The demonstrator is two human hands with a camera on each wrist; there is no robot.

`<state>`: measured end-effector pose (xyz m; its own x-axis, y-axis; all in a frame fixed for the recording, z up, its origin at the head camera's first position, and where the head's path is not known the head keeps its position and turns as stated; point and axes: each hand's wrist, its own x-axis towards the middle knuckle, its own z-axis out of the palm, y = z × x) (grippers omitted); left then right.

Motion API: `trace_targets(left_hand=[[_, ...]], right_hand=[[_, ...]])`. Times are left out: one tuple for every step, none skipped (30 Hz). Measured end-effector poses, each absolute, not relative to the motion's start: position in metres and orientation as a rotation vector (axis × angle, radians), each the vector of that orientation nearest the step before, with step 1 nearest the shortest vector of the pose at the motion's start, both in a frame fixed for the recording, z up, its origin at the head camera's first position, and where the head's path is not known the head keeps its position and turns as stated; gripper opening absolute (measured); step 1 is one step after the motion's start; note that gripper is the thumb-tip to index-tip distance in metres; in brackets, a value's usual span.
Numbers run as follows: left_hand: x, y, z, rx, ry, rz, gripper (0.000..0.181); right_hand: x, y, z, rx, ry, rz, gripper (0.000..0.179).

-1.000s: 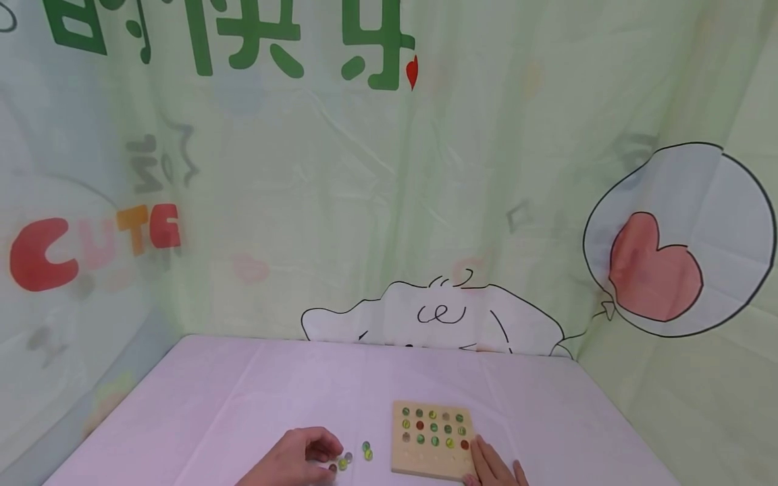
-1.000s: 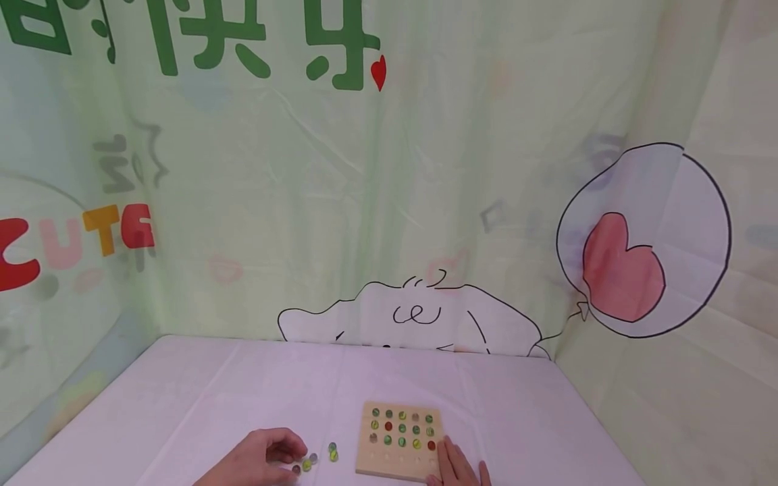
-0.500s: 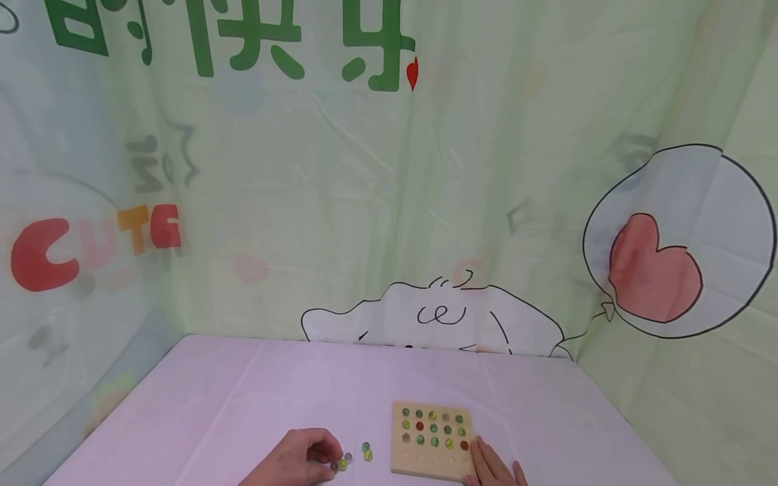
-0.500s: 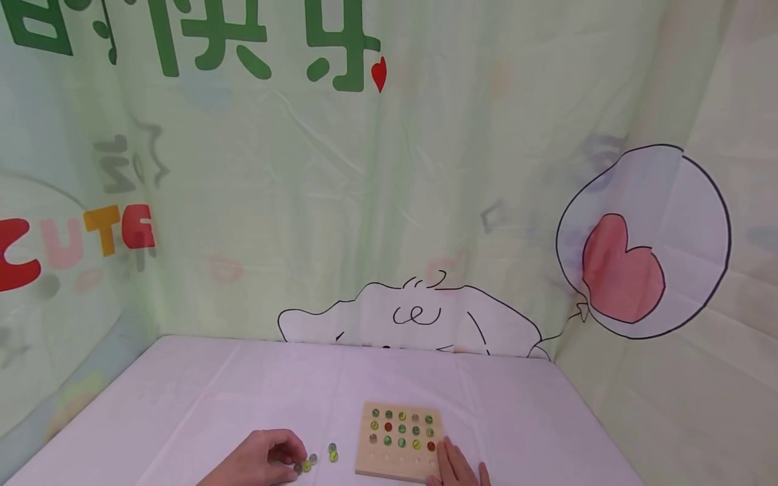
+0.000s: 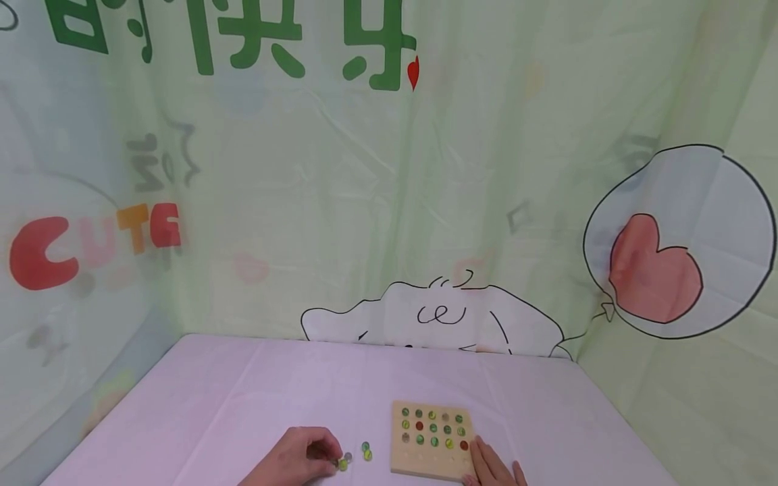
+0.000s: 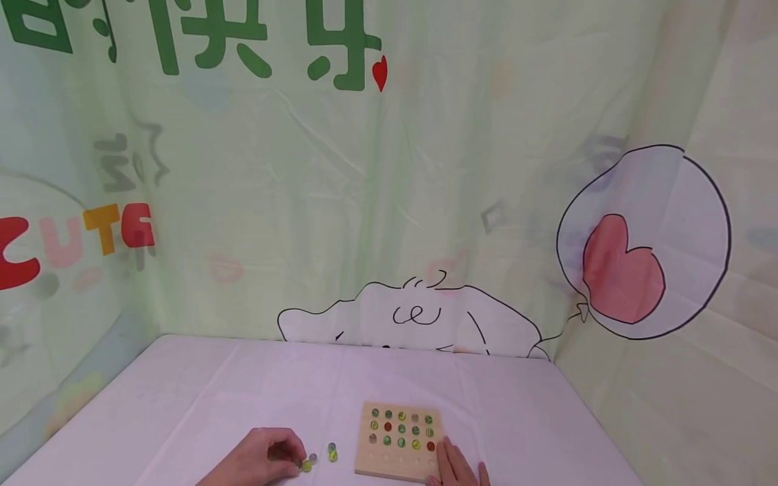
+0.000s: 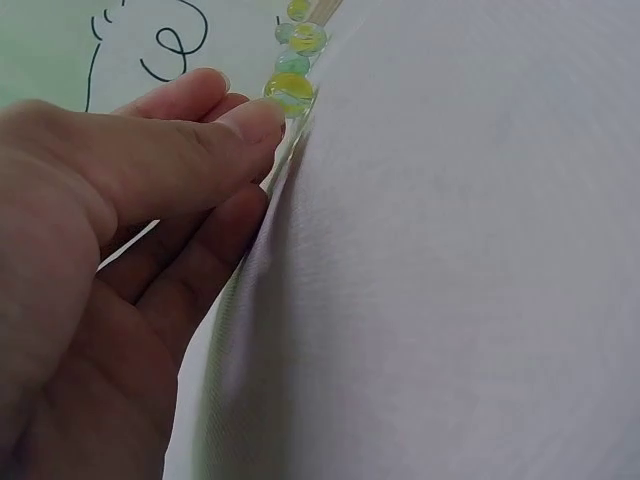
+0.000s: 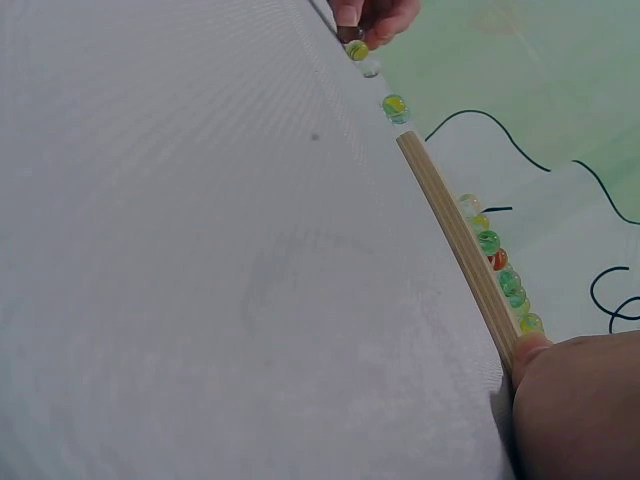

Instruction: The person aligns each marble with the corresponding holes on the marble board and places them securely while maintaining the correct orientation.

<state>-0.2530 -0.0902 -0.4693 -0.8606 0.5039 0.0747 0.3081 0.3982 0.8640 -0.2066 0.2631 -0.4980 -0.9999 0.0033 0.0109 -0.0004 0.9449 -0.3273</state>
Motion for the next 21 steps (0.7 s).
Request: trace_targets(left_hand=[[-0.253,-0.09,-0.469,0.725,2.463,1.45,0.014],[-0.252,-0.09,-0.468,0.728,2.473,1.448,0.013],[-0.252,-0.089,-0.467,0.728,2.482,1.447,0.013],[-0.251,-0.089,-0.466,0.722,2.487,1.446,0.013],[-0.251,-0.089,-0.465,0.712,2.49,1.447,0.013],[-0.251,-0.088,-0.464,0.707,2.492,1.45,0.013],[-0.251,-0.088,-0.463,0.707,2.5,1.451,0.013],[-0.251,-0.087,-0.462,0.703,2.505,1.454,0.012],[-0.251,-0.087,-0.461,0.695,2.507,1.461,0.012],[-0.251,-0.086,-0.461,0.692,2.51,1.469,0.011],[-0.252,-0.085,-0.46,0.7,2.518,1.475,0.011],[-0.253,-0.084,-0.459,0.712,2.523,1.483,0.01],[-0.253,-0.083,-0.458,0.725,2.529,1.489,0.01],[-0.254,-0.082,-0.458,0.735,2.53,1.497,0.01],[-0.255,-0.08,-0.457,0.745,2.529,1.505,0.011],[-0.256,-0.079,-0.457,0.76,2.536,1.506,0.011],[-0.256,-0.077,-0.456,0.772,2.54,1.508,0.011],[-0.257,-0.076,-0.455,0.783,2.545,1.509,0.011],[-0.258,-0.074,-0.455,0.795,2.551,1.508,0.011],[-0.259,-0.072,-0.454,0.8,2.551,1.51,0.011],[-0.259,-0.069,-0.453,0.803,2.551,1.514,0.011]], right_hand=[[-0.207,0.263,-0.499,-0.008,-3.09,0.519,0.112],[-0.207,0.263,-0.499,-0.013,-3.095,0.518,0.113],[-0.208,0.264,-0.5,-0.02,-3.103,0.507,0.113],[-0.208,0.264,-0.501,-0.029,-3.106,0.507,0.114],[-0.209,0.264,-0.501,-0.035,-3.109,0.509,0.114],[-0.209,0.264,-0.502,-0.038,-3.109,0.512,0.115],[-0.21,0.264,-0.503,-0.033,-3.106,0.519,0.115],[-0.21,0.264,-0.504,-0.037,-3.108,0.514,0.115],[-0.21,0.264,-0.504,-0.038,-3.105,0.518,0.116],[-0.21,0.264,-0.505,-0.034,-3.103,0.52,0.116],[-0.21,0.264,-0.505,-0.029,-3.099,0.523,0.116],[-0.211,0.264,-0.505,-0.025,-3.093,0.529,0.116],[-0.211,0.264,-0.505,-0.024,-3.091,0.53,0.116],[-0.21,0.264,-0.505,-0.023,-3.088,0.534,0.116],[-0.21,0.264,-0.505,-0.022,-3.084,0.542,0.115],[-0.21,0.264,-0.505,-0.024,-3.084,0.541,0.115],[-0.21,0.264,-0.505,-0.027,-3.085,0.536,0.115],[-0.21,0.264,-0.505,-0.029,-3.088,0.532,0.115],[-0.21,0.264,-0.505,-0.028,-3.092,0.524,0.115],[-0.21,0.264,-0.504,-0.033,-3.094,0.518,0.115],[-0.209,0.264,-0.504,-0.038,-3.099,0.512,0.115]])
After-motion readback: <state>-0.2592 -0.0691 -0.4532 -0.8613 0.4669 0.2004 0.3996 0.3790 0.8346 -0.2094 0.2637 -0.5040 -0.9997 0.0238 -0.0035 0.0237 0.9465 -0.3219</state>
